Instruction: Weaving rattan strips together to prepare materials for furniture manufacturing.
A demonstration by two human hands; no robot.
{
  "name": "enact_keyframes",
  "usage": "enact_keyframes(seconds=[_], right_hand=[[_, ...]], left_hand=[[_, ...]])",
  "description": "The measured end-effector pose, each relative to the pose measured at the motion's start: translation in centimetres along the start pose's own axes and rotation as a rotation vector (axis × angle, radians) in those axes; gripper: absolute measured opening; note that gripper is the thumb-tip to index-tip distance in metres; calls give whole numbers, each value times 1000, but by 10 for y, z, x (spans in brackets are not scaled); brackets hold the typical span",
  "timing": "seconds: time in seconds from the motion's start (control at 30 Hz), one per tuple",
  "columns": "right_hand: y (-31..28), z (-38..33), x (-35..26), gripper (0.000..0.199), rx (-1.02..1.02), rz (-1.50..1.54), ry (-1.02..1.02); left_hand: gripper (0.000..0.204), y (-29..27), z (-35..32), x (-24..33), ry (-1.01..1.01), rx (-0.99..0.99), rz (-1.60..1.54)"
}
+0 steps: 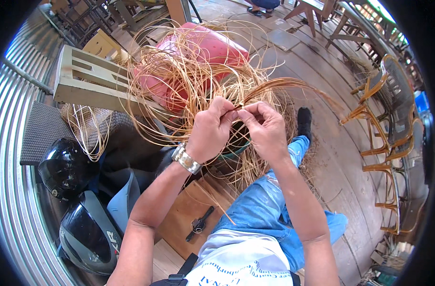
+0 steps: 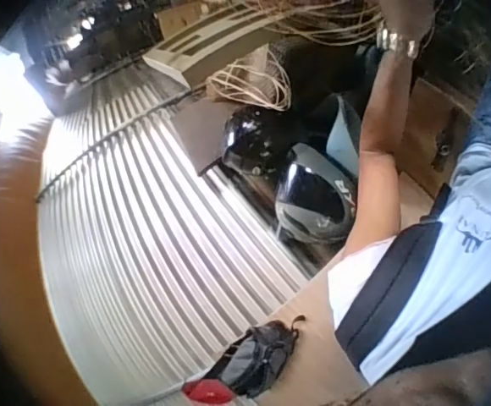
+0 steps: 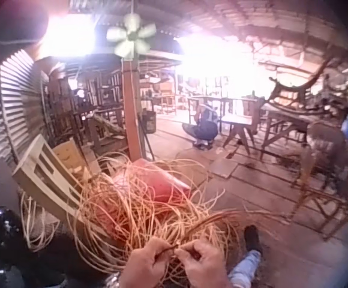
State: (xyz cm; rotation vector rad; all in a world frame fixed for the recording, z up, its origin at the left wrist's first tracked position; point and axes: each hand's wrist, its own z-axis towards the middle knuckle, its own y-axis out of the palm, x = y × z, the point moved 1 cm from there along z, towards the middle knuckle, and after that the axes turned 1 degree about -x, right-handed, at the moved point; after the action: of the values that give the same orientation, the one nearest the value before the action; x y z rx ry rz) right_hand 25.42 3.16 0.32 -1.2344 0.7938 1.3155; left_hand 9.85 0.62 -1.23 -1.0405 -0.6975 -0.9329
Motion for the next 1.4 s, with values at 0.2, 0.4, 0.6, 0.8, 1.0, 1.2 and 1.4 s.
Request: enact_keyframes(seconds=[0.2, 0.4, 0.6, 0.8, 1.0, 1.2, 1.4], right_hand=[[-8, -12, -3, 8, -310, -262, -622], [-9, -16, -6, 16, -345, -235, -53], [-5, -26, -8, 10, -498, -590, -830], [-29, -35, 21, 3, -533, -186, -506], [-53, 20, 46, 14, -326, 993, 457], [-74, 25, -57, 6, -998, -183, -292], [-62, -21, -8, 29, -1221, -483, -156]], left_hand=[[13, -13, 11, -16, -317, -225, -484], [11, -8, 10, -3, -243, -222, -483], [12, -12, 20, -9, -397, -273, -471], [12, -23, 24, -12, -568, -303, -841], [18, -34, 4, -4, -429, -855, -735], [21, -22, 16, -23, -652, -674, -295], [17, -45, 15, -9, -559, -638, -677]])
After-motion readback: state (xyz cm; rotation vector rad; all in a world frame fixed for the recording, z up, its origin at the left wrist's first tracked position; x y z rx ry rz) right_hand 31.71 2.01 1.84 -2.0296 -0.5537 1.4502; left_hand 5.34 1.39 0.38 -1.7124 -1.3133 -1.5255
